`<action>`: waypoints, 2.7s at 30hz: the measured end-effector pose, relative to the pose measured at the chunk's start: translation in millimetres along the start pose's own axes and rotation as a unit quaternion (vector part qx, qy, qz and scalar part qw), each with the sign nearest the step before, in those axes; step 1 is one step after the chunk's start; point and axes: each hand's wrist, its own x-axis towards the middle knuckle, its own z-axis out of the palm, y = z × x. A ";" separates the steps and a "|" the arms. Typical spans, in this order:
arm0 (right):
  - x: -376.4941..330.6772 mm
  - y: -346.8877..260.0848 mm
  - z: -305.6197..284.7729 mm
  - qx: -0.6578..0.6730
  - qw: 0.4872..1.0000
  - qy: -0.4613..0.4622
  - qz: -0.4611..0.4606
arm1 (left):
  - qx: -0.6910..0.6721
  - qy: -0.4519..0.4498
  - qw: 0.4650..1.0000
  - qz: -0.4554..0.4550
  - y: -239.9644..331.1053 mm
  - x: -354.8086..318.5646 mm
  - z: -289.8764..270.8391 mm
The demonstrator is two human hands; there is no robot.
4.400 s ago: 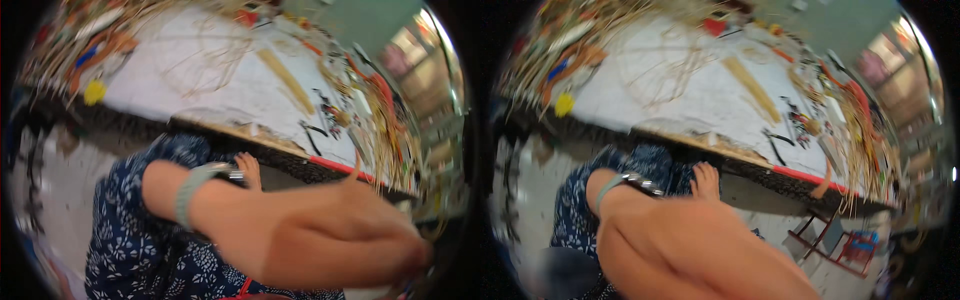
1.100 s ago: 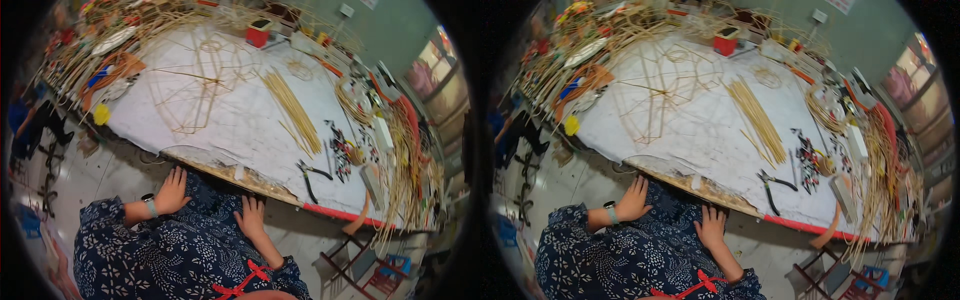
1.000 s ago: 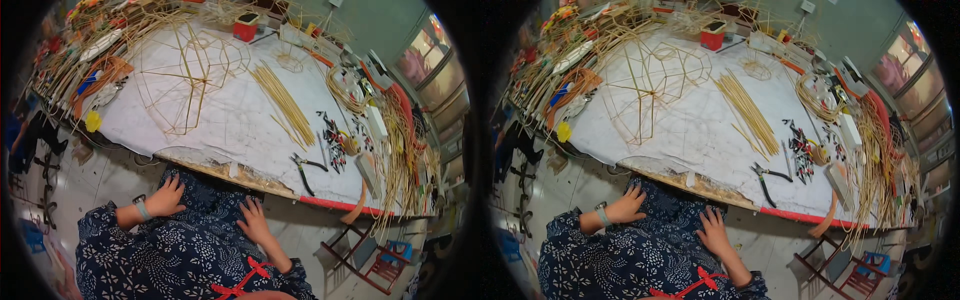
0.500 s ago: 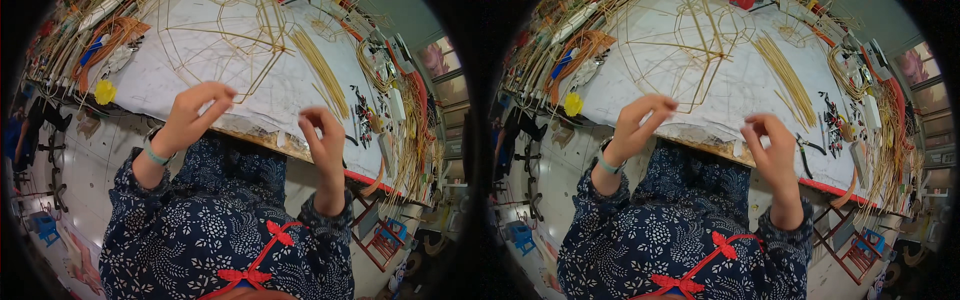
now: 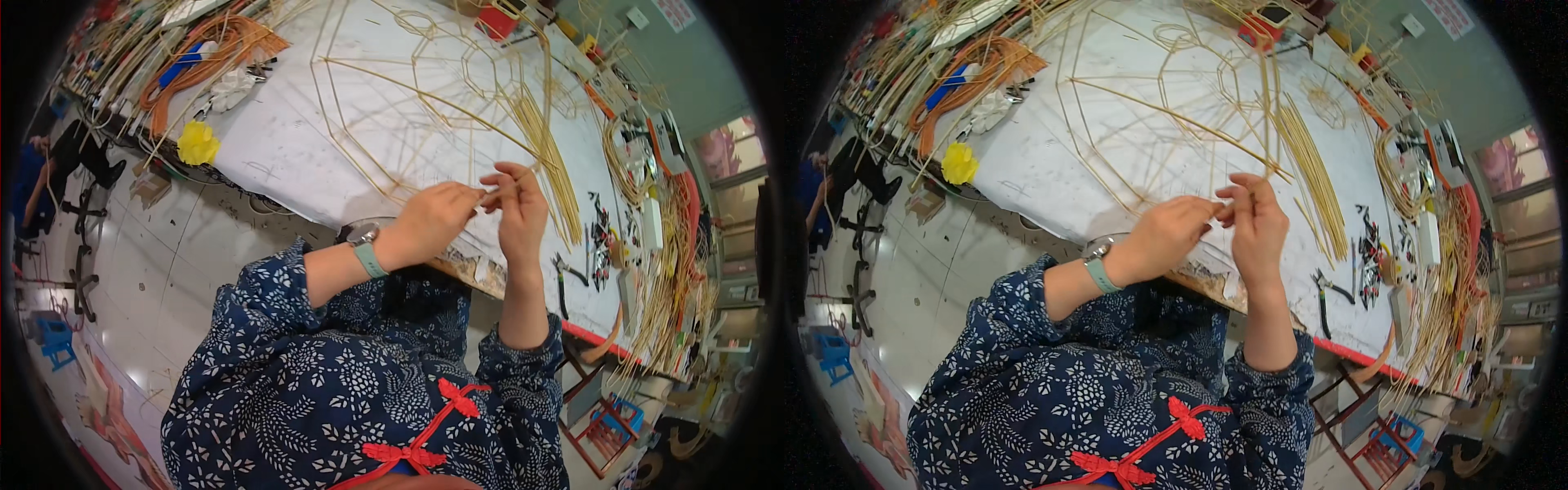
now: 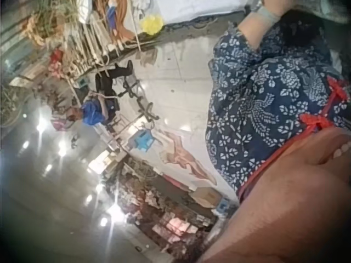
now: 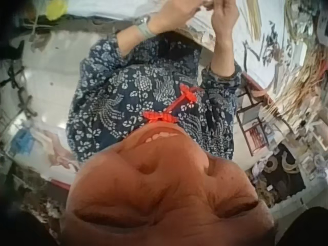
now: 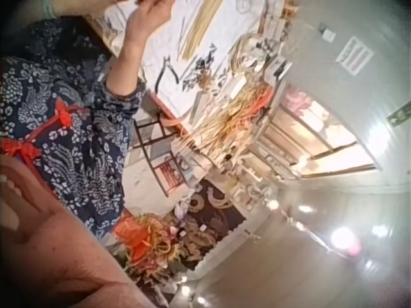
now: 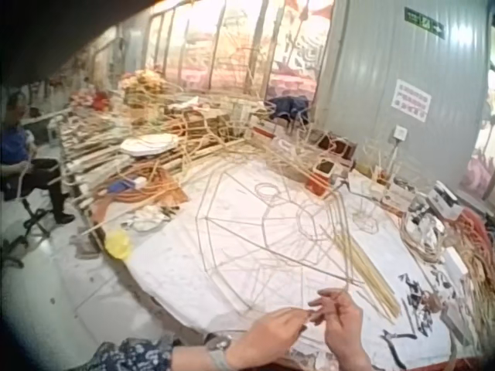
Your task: Assembling a complex geometric framework by gluing thin bamboo sticks together at specific junctions.
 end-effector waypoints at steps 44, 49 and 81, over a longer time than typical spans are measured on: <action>-28.1 108.3 -48.6 0.064 0.992 0.103 -0.020 | -0.334 0.218 0.874 -0.278 -84.1 -22.6 -39.6; -28.6 116.5 -45.9 0.102 0.990 0.090 -0.028 | -0.380 0.170 0.870 -0.264 -84.4 -38.6 -25.3; -26.0 132.1 -46.7 0.070 0.996 0.043 0.017 | -0.390 0.139 0.894 -0.170 -80.5 -43.3 -28.5</action>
